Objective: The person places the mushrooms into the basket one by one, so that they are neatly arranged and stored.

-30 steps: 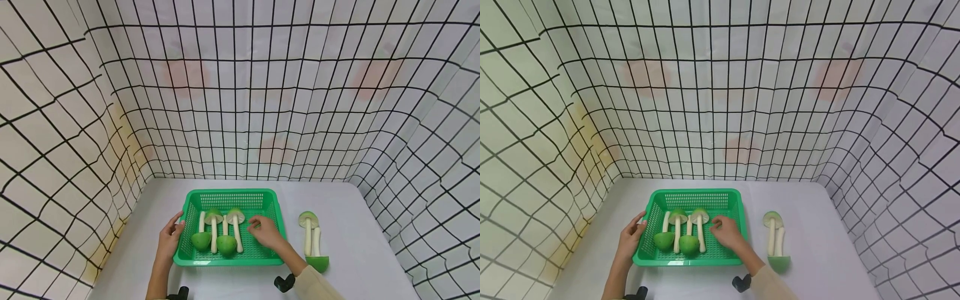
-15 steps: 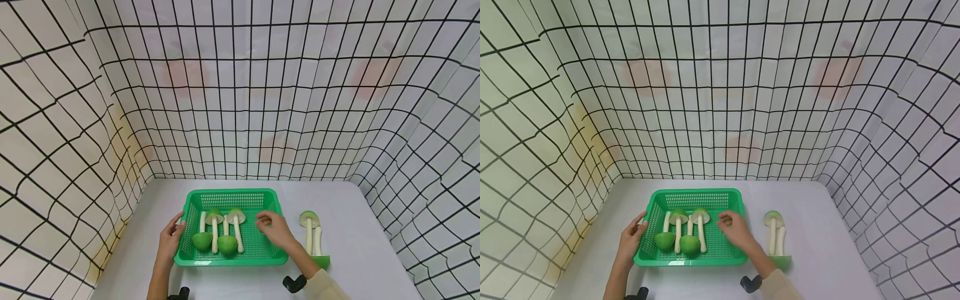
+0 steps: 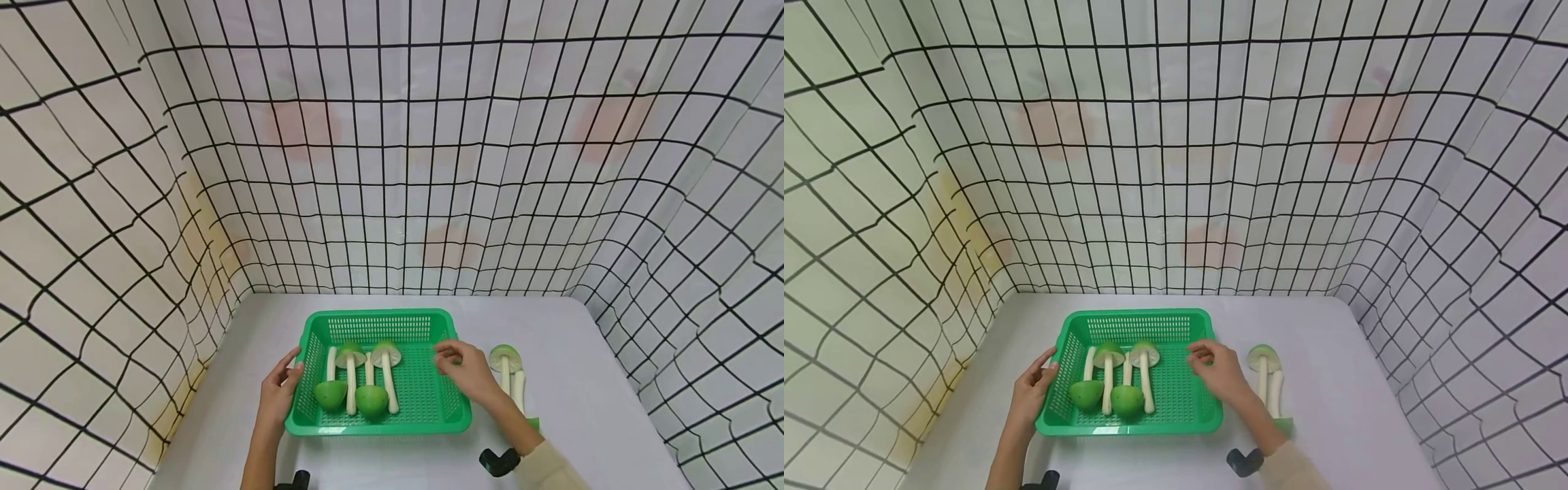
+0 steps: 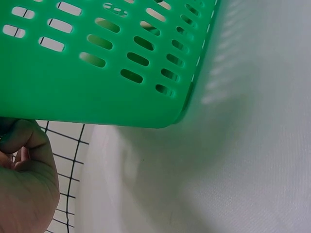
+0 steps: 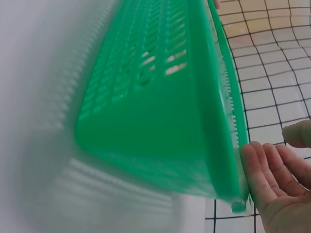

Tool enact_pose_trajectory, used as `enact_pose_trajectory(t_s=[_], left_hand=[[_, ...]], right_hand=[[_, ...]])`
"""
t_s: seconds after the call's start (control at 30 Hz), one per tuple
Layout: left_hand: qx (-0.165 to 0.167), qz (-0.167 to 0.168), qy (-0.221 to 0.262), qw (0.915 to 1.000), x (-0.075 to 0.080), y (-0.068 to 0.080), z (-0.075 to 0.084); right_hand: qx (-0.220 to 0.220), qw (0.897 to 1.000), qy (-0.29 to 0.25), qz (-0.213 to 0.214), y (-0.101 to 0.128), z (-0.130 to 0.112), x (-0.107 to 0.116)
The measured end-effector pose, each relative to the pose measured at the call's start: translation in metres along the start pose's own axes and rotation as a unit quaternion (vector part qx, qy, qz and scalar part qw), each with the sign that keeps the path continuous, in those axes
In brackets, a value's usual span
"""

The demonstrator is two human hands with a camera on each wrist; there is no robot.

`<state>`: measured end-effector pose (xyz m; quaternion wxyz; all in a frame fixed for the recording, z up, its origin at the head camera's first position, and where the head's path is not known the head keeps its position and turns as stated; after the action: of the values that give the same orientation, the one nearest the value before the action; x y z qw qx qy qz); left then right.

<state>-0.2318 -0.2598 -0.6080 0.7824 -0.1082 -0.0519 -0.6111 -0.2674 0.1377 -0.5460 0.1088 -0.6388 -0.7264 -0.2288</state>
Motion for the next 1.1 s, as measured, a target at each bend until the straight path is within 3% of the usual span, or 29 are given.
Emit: enact_pose_trajectory(t_s=[0.4, 0.67, 1.1], left_hand=[[-0.002, 0.007, 0.002, 1.0000, -0.001, -0.002, -0.002], [0.000, 0.001, 0.005, 1.0000, 0.000, -0.001, 0.000], [-0.013, 0.007, -0.003, 0.9999, -0.001, 0.001, 0.000]], right_hand=[[-0.016, 0.999, -0.018, 0.024, -0.001, 0.010, 0.031], [-0.018, 0.999, -0.002, 0.036, 0.001, 0.017, 0.049], [-0.023, 0.998, -0.003, 0.053, 0.004, 0.042, 0.075]])
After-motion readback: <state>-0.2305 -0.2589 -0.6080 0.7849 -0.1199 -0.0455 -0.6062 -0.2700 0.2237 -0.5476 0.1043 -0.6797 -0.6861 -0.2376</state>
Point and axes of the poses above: each hand's wrist, its own y-axis away from the middle knuckle, its own x-axis out of the back of the hand, z = x × y, the point moved 5 cm from there along -y, towards the middle knuckle, and after that the axes turned 15 degrees about -x, right-handed, at the moved point
